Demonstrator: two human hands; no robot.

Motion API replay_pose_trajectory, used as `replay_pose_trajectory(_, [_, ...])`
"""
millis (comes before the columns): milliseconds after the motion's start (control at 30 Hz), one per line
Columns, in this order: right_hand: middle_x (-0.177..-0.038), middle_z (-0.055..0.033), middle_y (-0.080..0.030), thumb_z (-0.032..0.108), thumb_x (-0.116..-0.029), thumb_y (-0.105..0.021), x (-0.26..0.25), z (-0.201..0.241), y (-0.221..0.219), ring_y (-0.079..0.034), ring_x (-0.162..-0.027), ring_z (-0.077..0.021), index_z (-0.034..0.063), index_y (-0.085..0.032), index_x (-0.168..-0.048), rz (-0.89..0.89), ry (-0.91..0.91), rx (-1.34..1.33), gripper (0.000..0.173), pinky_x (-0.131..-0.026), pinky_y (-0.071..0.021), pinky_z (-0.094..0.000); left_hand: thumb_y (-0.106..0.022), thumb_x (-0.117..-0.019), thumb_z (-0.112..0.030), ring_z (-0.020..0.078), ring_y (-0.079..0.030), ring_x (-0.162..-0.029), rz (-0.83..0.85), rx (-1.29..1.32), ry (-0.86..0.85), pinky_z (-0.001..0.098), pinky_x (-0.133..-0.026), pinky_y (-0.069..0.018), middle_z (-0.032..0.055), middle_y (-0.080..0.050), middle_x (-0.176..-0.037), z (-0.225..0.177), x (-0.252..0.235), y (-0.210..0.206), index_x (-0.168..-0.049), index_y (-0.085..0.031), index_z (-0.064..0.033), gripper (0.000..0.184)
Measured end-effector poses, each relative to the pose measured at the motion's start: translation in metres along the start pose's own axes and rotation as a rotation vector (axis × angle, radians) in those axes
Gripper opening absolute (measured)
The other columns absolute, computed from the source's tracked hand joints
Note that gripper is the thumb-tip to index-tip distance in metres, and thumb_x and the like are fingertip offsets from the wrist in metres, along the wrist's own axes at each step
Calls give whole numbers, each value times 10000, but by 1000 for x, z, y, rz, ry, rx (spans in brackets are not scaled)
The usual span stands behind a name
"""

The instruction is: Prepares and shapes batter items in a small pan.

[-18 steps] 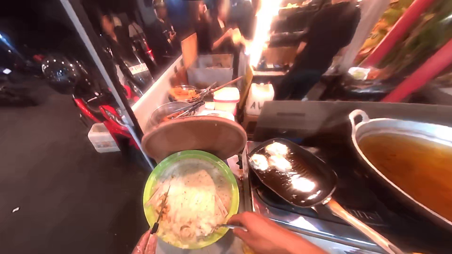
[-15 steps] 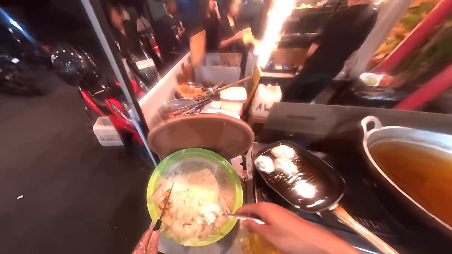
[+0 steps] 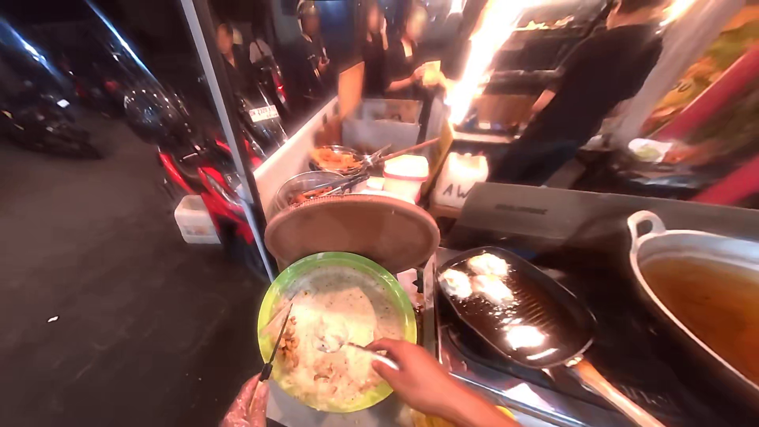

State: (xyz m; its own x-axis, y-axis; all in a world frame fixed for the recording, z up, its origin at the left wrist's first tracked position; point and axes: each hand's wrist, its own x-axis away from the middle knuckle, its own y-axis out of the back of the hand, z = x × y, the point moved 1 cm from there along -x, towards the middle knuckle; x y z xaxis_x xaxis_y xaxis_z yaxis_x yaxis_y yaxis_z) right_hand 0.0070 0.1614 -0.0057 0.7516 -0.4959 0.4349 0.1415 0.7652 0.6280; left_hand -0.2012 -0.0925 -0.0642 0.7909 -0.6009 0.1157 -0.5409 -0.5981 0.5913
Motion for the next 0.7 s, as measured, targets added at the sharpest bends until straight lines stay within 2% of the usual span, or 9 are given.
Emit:
replay_pose_trajectory(67, [-1137, -126, -716, 328, -1015, -519, -13, -14, -30, -687, -1046, -305, 193, -653, -1353, 48, -66, 80, 388, -920, -536, -573, -513, -1074, -286, 262, -681, -1140, 12, 0, 3, 456, -1042, -512, 202, -692, -1244, 3, 1, -1, -1381, -604, 1, 430])
replay_pose_trajectory(167, [-1167, -126, -719, 335, -1013, -519, -9, -25, -43, -684, -1097, -311, 170, -670, -1323, 94, -104, 138, 383, -947, -528, -581, -515, -1074, -295, 254, -678, -1147, 20, 20, 24, 450, -1047, -508, 197, -689, -1255, 7, 4, 0, -1399, -590, -5, 442])
replay_pose_trajectory(233, [-1112, -104, -729, 343, -1012, -537, 5, -25, -28, -700, -1006, -281, 204, -676, -1324, 84, -69, 100, 368, -898, -548, -557, -522, -1071, -284, 240, -677, -1154, 11, 43, 38, 436, -1049, -509, 188, -692, -1256, 12, 7, 0, -1394, -595, -8, 431])
replay_pose_trajectory(333, [-939, -45, -716, 367, -1009, -576, 28, -18, 10, -671, -769, -192, 248, -676, -1330, 18, 50, -15, 357, -736, -571, -459, -517, -1070, -284, 228, -686, -1121, 6, 68, 64, 438, -1030, -518, 172, -700, -1240, 21, 11, 0, -1383, -613, -28, 415])
replay_pose_trajectory(400, [-883, -10, -707, 377, -1005, -616, 46, -5, 39, -642, -691, -147, 269, -672, -1338, -49, 137, -104, 354, -658, -567, -394, -514, -1070, -285, 225, -693, -1082, 3, 81, 81, 440, -1006, -529, 169, -708, -1212, 25, 13, 0, -1378, -618, -35, 410])
replay_pose_trajectory(467, [-850, -9, -694, 369, -1010, -630, 63, 10, 64, -617, -642, -142, 274, -663, -1356, -121, 226, -177, 360, -588, -548, -354, -506, -1068, -283, 223, -697, -1063, 11, 83, 94, 446, -990, -534, 161, -716, -1191, 27, 14, 0, -1372, -624, -42, 405])
replay_pose_trajectory(567, [-865, -10, -711, 365, -1013, -639, 81, 29, 92, -637, -658, -150, 281, -668, -1356, -221, 310, -212, 355, -574, -553, -329, -512, -1065, -288, 219, -700, -1024, 13, 91, 97, 449, -963, -544, 157, -720, -1162, 27, 14, -1, -1365, -629, -48, 402])
replay_pose_trajectory(633, [-941, 4, -741, 368, -1009, -640, 88, 35, 102, -675, -734, -135, 288, -675, -1347, -265, 342, -196, 350, -643, -580, -311, -510, -1063, -286, 221, -698, -1026, 14, 89, 83, 446, -961, -542, 161, -718, -1166, 22, 14, -2, -1365, -630, -46, 404])
replay_pose_trajectory(700, [-941, 10, -749, 381, -1003, -643, 87, 35, 104, -681, -738, -128, 293, -685, -1334, -278, 352, -200, 345, -646, -581, -300, -516, -1062, -285, 224, -702, -1042, 15, 89, 64, 449, -970, -544, 164, -721, -1166, 18, 14, -3, -1362, -631, -34, 407])
